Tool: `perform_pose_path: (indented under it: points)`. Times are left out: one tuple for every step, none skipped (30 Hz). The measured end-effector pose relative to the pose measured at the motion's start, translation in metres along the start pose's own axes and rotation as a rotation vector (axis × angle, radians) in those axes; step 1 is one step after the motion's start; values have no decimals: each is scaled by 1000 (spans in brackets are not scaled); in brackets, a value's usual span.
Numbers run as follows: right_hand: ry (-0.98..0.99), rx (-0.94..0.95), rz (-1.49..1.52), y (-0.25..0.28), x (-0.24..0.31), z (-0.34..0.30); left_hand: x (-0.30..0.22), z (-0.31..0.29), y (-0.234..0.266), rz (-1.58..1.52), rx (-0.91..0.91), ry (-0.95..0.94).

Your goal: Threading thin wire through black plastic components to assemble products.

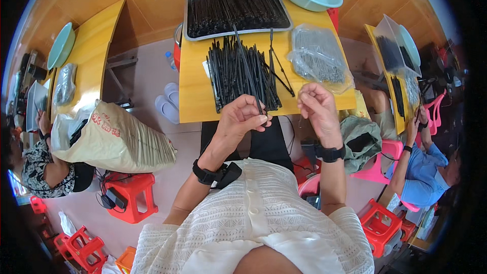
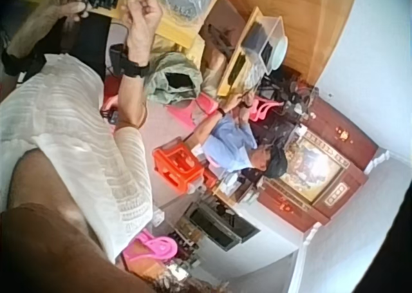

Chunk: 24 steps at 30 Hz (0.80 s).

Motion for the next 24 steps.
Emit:
perform_pose_path:
  points:
    - [-12, -13, 63, -5, -3, 2, 0, -2, 1, -1, -5, -1]
    - [-15, -10, 62, -8, -5, 4, 1, -3, 4, 5, -7, -8]
    - [-4, -11, 121, -10, -6, 6, 1, -5, 5, 10, -8, -13]
    - [6, -13, 180, -11, -7, 9, 1, -5, 6, 6, -10, -11]
    - [2, -15, 179, -12, -7, 11, 2, -5, 8, -1, -4, -20]
    - [-8, -1, 237, -13, -8, 12, 2, -6, 9, -8, 0, -26]
    - [-17, 11, 294, -13, -10, 13, 2, -7, 8, -10, -3, -21]
    - [-22, 8, 296, -15, -11, 14, 1, -7, 7, -3, -3, -11]
    - [-8, -13, 291, -18, -11, 15, 0, -7, 6, 3, -2, -1]
    - [7, -34, 286, -18, -11, 15, 0, -7, 6, 0, -3, 4]
    - [3, -38, 287, -18, -11, 15, 1, -7, 5, 2, 4, 15]
    - [16, -44, 290, -17, -10, 16, 1, -6, 5, 5, 11, 25]
    - [29, -50, 293, -17, -10, 17, 1, -6, 5, 4, 11, 28]
    - [27, -52, 294, -17, -9, 16, 1, -7, 4, 0, 14, 34]
    - [28, -61, 293, -18, -9, 17, 2, -7, 4, -5, 17, 39]
    - [29, -69, 291, -18, -9, 17, 1, -6, 3, -5, 16, 41]
    - [28, -69, 292, -18, -10, 17, 0, -6, 1, -16, 28, 47]
    - [24, -66, 315, -17, -11, 17, -1, -6, 0, -28, 40, 54]
    - [19, -62, 338, -16, -13, 17, -3, -6, -2, -28, 38, 54]
    - [18, -61, 339, -16, -15, 17, -4, -7, -4, -23, 41, 70]
    - [10, -63, 382, -16, -17, 17, -4, -7, -5, -17, 47, 86]
    - [2, -65, 426, -16, -19, 18, -4, -7, -5, -17, 46, 86]
    - [2, -65, 426, -15, -21, 18, -3, -7, -6, -29, 60, 77]
    - [-35, -63, 478, -16, -24, 19, -3, -7, -7, -41, 72, 67]
Point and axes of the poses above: each hand's wrist, its own z-axis towards the middle knuckle, its own y-axis out of the back of the hand, x = y × z, the point moved 2 cm from there along z, towards the middle knuckle, and after that the axes turned 4 degrees about x, right-handed, at the moved point
